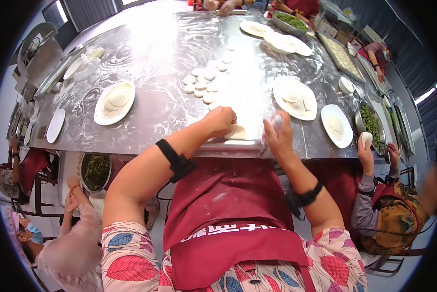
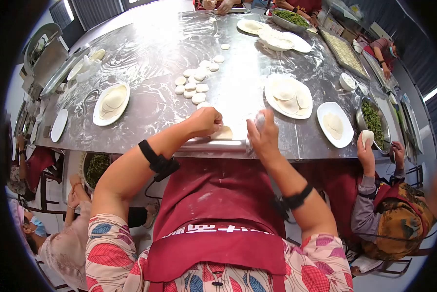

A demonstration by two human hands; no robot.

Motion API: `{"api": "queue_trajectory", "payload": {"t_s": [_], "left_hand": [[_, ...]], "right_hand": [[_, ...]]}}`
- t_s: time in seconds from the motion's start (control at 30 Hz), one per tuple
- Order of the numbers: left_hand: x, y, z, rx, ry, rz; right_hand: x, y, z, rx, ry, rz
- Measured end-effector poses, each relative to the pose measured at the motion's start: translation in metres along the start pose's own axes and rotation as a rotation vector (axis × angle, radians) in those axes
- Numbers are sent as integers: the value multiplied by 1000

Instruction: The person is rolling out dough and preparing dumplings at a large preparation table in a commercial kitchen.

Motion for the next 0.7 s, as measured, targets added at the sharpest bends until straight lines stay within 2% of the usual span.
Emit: {"api": "queue_trajectory", "payload": {"t_s": [0.03,0.07,0.17,0.2,0.23,0.37,0.4,0.5,0.63,0.7], "left_hand": [[1,2,-1,22,-20,32],[0,10,-6,-69,-15,-75],[5,11,-20,-139,101,-263],[1,8,-19,-116,77,-193],[-5,3,-16,-91,50,-124],[-6,7,4,-116,32,-41],[0,3,5,-77,85,-53],[1,-4,-3,-16,111,44],[4,16,-13,-204,177,-306],[-1,11,-8,-98,110,-164]], "right_hand": [[-5,-3,-15,43,16,45],[-7,2,-25,3,29,101],[-3,1,-11,-21,5,21],[2,3,4,8,-9,5],[8,-4,21,-223,-82,-173],[22,-9,45,-107,-52,-91],[21,-6,43,-90,-31,-67],[-1,2,1,7,-5,2],[-4,8,-16,-17,10,53],[6,1,16,-29,-17,-4]]}}
Point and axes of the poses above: each hand's wrist, its own z-axis towards the middle knuckle, its own x-axis out of the palm, y = z × x, the point moved 10 cm from there along z, towards the middle knuckle, and after that the axes turned 1 degree about -x, right-handed, at the moved point
